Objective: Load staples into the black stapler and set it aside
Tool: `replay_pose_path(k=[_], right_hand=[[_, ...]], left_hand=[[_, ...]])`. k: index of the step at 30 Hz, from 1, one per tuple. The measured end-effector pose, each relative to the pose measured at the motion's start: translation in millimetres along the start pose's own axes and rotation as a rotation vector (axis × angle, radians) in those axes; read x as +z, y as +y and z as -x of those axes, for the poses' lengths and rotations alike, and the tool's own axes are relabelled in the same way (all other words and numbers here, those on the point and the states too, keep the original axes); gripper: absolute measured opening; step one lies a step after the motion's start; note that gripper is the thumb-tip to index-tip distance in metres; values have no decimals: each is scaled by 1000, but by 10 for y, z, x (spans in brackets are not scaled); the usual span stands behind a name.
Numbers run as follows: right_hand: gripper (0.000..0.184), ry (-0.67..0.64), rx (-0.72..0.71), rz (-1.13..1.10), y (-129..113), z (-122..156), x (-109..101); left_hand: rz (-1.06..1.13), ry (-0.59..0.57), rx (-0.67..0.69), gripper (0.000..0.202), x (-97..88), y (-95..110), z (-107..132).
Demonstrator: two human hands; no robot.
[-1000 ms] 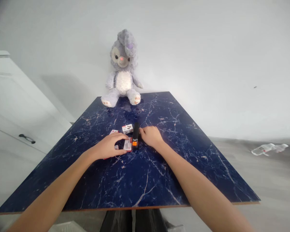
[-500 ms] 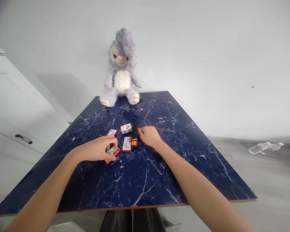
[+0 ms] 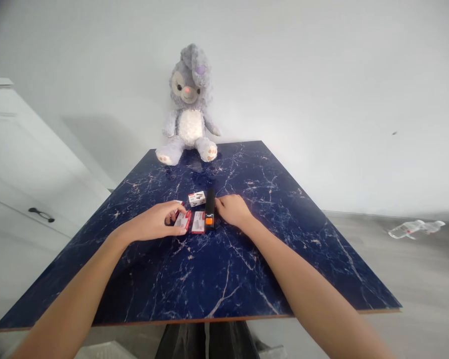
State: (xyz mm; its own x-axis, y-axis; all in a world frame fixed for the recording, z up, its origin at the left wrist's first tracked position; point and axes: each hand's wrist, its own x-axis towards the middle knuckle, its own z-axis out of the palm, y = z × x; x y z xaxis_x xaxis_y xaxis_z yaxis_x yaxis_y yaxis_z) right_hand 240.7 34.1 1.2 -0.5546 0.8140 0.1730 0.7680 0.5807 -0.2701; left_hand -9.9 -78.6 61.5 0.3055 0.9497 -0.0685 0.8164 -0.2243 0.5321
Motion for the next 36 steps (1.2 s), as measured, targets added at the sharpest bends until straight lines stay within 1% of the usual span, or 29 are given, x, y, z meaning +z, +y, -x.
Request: replay_pose_path(k=[2,4,6,8,10,12,19,22,36], right_hand=[[53,-2,0,-1,-4,0,-4],[52,-6,8,5,-8,0,-7],[53,-2,11,15,-11,1,-9],[53,4,5,23,-11,2,-10],[52,2,4,25,-10,1,-12],[52,-7,7,25,-8,0,-16],[55,-24,-6,35,-3,0,-25],[55,-28,-4,43,-8,3,-25],[55,-49,2,44,-7,7,-33]], left_hand=[[-34,99,17,45,78,34,-57],[-64,149,45,45,179,70,-113],[-78,147,89,52,268,94,-151],[-85,128,133,63,318,98,-163],[-90,123,154,73,325,88,-155],[-87,115,150,79,314,74,-144],[-90,95,103,84,340,79,-160],[-111,89,112,89,354,83,-163],[-91,121,96,90,409,-9,-191]])
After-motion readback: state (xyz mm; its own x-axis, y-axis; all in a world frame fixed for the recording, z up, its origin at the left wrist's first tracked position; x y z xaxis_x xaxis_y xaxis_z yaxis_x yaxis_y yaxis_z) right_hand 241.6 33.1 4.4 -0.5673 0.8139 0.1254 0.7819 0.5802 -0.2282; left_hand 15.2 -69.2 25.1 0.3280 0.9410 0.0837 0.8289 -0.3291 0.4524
